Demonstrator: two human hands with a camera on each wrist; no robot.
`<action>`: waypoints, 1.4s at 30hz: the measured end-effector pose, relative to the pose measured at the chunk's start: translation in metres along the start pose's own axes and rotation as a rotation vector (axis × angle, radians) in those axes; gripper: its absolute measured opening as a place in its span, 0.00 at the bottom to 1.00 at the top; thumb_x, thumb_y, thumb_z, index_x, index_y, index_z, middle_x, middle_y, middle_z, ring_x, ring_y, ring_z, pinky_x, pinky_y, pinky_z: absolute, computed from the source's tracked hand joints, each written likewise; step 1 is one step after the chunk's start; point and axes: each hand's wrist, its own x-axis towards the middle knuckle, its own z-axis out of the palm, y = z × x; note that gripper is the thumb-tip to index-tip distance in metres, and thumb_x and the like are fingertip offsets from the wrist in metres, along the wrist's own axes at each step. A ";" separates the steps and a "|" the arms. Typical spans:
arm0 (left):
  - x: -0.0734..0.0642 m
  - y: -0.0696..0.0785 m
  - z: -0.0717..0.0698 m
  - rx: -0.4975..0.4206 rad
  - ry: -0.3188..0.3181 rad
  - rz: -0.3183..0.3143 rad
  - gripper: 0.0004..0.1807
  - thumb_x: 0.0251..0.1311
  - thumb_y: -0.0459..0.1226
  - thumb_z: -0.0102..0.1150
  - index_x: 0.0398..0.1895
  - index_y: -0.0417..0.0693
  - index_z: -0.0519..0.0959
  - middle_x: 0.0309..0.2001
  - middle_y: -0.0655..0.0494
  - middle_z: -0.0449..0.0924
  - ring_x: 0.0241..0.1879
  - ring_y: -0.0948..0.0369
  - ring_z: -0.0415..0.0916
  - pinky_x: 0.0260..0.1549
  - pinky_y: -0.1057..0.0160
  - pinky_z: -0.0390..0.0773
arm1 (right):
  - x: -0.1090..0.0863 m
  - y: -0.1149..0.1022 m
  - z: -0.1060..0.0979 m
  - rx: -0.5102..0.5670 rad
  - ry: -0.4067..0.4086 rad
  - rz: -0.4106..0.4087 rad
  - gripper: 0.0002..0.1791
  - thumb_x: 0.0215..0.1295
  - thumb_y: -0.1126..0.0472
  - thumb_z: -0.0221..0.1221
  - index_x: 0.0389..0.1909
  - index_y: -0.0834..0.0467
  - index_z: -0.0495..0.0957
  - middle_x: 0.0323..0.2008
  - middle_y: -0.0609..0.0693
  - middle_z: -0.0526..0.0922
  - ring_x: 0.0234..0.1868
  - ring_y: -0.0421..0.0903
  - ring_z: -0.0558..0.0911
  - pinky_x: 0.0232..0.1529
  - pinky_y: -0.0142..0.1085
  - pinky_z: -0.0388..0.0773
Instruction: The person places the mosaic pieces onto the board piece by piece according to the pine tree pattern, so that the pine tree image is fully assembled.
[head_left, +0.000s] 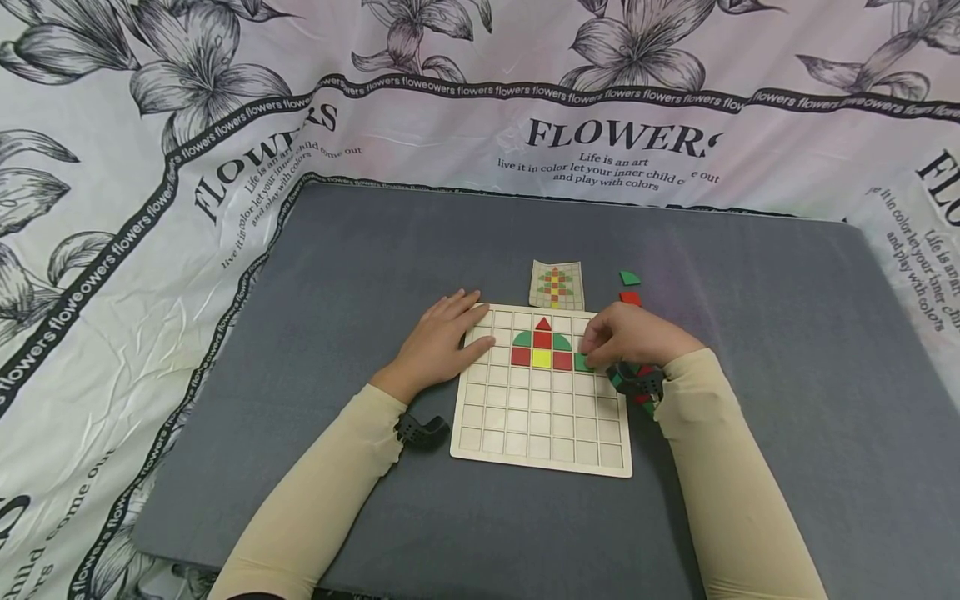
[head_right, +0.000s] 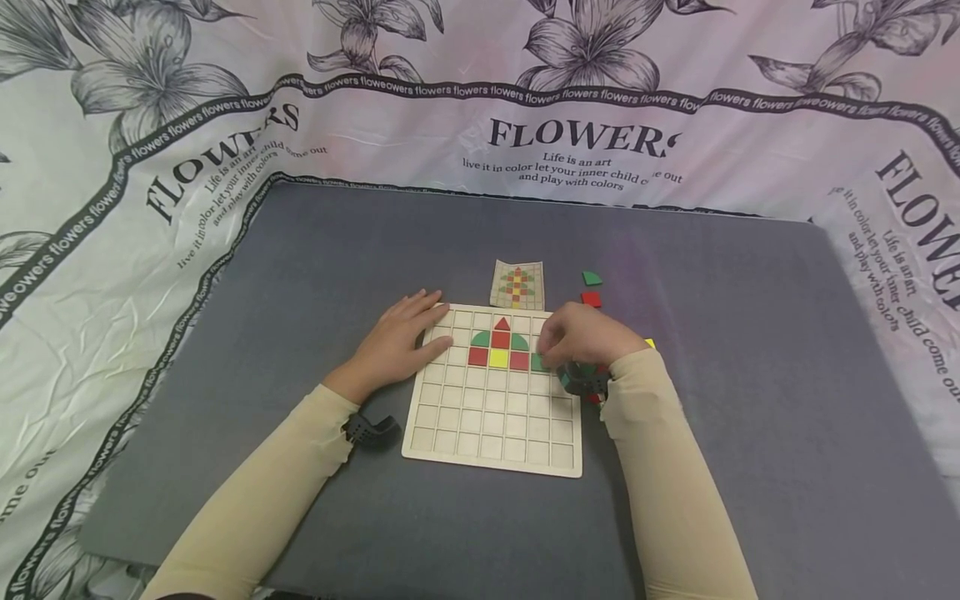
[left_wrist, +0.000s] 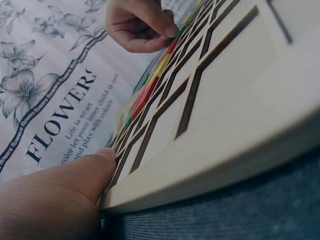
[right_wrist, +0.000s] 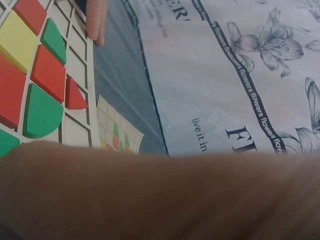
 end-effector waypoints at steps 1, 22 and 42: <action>0.000 0.000 0.000 0.002 0.001 0.001 0.35 0.78 0.57 0.53 0.81 0.52 0.66 0.83 0.50 0.57 0.84 0.52 0.47 0.84 0.51 0.44 | 0.000 0.000 0.000 0.000 0.001 0.001 0.05 0.58 0.66 0.71 0.36 0.58 0.89 0.31 0.48 0.87 0.32 0.45 0.82 0.35 0.37 0.82; 0.000 0.000 0.000 -0.002 0.002 0.006 0.36 0.78 0.57 0.53 0.81 0.51 0.66 0.83 0.50 0.57 0.84 0.52 0.47 0.84 0.52 0.45 | -0.005 0.017 -0.011 -0.054 0.191 -0.007 0.04 0.67 0.60 0.71 0.39 0.56 0.90 0.38 0.50 0.89 0.36 0.48 0.82 0.38 0.41 0.81; 0.001 -0.001 0.001 0.004 -0.007 -0.005 0.36 0.78 0.58 0.53 0.82 0.53 0.65 0.83 0.51 0.56 0.84 0.53 0.46 0.84 0.52 0.44 | 0.007 0.050 -0.016 -0.138 0.576 -0.024 0.25 0.73 0.64 0.61 0.67 0.70 0.77 0.69 0.70 0.73 0.46 0.66 0.83 0.52 0.60 0.79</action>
